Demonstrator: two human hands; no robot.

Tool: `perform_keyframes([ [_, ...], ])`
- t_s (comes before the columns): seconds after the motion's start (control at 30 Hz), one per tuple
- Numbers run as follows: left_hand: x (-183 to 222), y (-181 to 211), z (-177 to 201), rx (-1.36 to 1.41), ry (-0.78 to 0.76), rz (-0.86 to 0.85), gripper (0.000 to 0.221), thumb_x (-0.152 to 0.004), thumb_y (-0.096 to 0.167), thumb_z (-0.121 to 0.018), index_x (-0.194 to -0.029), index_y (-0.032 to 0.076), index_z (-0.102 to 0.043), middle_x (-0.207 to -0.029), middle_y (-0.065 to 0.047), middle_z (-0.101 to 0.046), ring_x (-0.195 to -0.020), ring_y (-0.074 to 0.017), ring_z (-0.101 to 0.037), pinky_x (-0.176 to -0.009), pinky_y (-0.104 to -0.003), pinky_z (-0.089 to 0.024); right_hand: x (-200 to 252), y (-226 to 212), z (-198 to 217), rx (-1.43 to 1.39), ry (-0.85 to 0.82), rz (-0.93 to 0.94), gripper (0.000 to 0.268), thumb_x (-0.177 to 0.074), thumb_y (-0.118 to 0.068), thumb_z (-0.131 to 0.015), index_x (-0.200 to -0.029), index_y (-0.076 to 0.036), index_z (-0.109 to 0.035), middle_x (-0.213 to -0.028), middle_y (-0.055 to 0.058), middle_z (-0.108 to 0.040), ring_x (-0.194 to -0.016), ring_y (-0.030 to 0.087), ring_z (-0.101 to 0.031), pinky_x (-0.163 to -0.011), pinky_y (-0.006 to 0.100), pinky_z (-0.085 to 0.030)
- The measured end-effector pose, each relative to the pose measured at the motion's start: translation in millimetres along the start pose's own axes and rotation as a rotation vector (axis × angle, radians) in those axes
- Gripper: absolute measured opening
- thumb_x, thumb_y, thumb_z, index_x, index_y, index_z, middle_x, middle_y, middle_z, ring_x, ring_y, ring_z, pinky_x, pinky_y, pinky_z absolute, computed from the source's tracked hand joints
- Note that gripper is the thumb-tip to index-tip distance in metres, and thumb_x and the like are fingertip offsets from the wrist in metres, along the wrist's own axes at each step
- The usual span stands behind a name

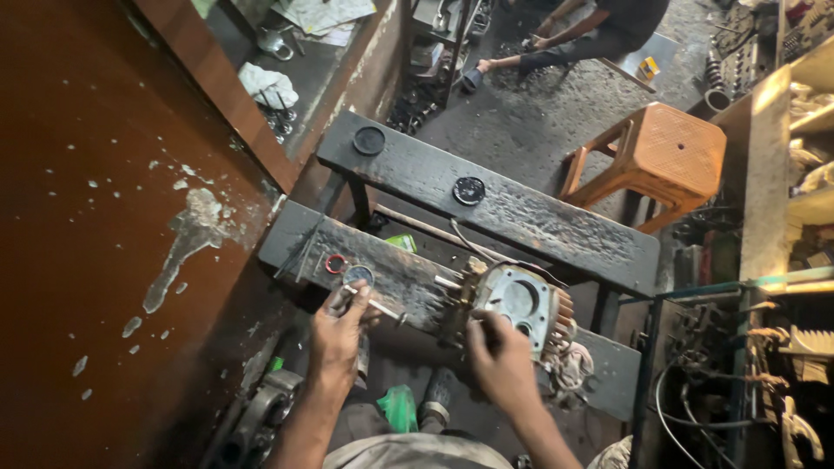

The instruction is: The person cleans and reassembles engine components, including valves and a piston, using a cloth to wipe parts before inserting them into an engine cylinder head.

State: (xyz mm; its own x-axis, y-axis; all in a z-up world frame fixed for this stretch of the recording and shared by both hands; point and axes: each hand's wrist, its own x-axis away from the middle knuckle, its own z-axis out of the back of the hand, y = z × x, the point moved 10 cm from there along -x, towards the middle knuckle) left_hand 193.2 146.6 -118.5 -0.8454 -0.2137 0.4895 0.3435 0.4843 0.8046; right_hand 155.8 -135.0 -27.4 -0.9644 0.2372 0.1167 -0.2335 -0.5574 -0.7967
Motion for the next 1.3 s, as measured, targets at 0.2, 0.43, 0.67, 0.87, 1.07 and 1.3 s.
perform_keyframes([
  [0.2,-30.8,31.4,63.9,0.049,0.092,-0.029,0.024,-0.092,0.016,-0.073,-0.114,0.006,-0.072,-0.089,-0.002,-0.07,-0.074,-0.0127,-0.068,-0.065,-0.027,-0.054,-39.1,20.2,-161.2,0.179,-0.324,0.139,0.035,-0.091,-0.019,-0.065,-0.123,-0.007,-0.069,-0.111,0.019,-0.07,-0.105,0.034,-0.068,-0.092,0.041,-0.053],
  [0.43,-48.4,46.8,131.2,0.044,0.215,0.028,0.024,-0.09,0.016,-0.074,-0.112,0.006,-0.072,-0.09,-0.003,-0.072,-0.074,-0.0133,-0.068,-0.066,-0.029,-0.054,-62.6,115.1,-327.0,0.572,-0.619,0.15,0.086,-0.083,-0.01,-0.062,-0.162,-0.018,-0.028,-0.14,0.022,-0.05,-0.123,0.043,-0.053,-0.102,0.047,-0.047],
  [0.67,-59.4,50.9,173.1,0.058,0.275,0.114,0.021,-0.09,0.015,-0.075,-0.109,0.008,-0.073,-0.089,-0.002,-0.071,-0.072,-0.0133,-0.068,-0.065,-0.029,-0.056,-86.2,140.5,-380.5,0.744,-0.495,0.467,0.096,-0.076,-0.023,-0.071,-0.159,-0.016,-0.024,-0.146,0.03,-0.043,-0.121,0.05,-0.049,-0.103,0.053,-0.045],
  [0.87,-71.6,67.8,191.4,0.003,0.27,0.11,0.021,-0.089,0.015,-0.075,-0.108,0.009,-0.072,-0.088,-0.002,-0.071,-0.071,-0.0132,-0.068,-0.063,-0.027,-0.054,-92.9,146.9,-384.4,0.74,-0.512,0.198,0.094,-0.083,-0.02,-0.063,-0.163,-0.036,-0.016,-0.139,0.025,-0.045,-0.115,0.048,-0.051,-0.095,0.057,-0.047],
  [1.07,-70.4,71.7,197.6,-0.009,0.287,0.165,0.021,-0.089,0.018,-0.075,-0.108,0.01,-0.071,-0.087,-0.002,-0.071,-0.069,-0.0136,-0.067,-0.06,-0.027,-0.053,-98.1,144.4,-388.3,0.787,-0.508,0.128,0.093,-0.086,-0.02,-0.06,-0.163,-0.041,-0.012,-0.135,0.023,-0.046,-0.112,0.046,-0.051,-0.093,0.059,-0.046],
  [1.3,-58.9,67.6,193.1,0.035,0.256,0.135,0.022,-0.088,0.016,-0.076,-0.109,0.01,-0.071,-0.088,0.0,-0.07,-0.071,-0.0122,-0.068,-0.064,-0.027,-0.056,-96.1,147.1,-386.5,0.76,-0.524,0.137,0.093,-0.084,-0.017,-0.06,-0.162,-0.042,-0.016,-0.134,0.024,-0.046,-0.114,0.046,-0.05,-0.093,0.059,-0.045],
])
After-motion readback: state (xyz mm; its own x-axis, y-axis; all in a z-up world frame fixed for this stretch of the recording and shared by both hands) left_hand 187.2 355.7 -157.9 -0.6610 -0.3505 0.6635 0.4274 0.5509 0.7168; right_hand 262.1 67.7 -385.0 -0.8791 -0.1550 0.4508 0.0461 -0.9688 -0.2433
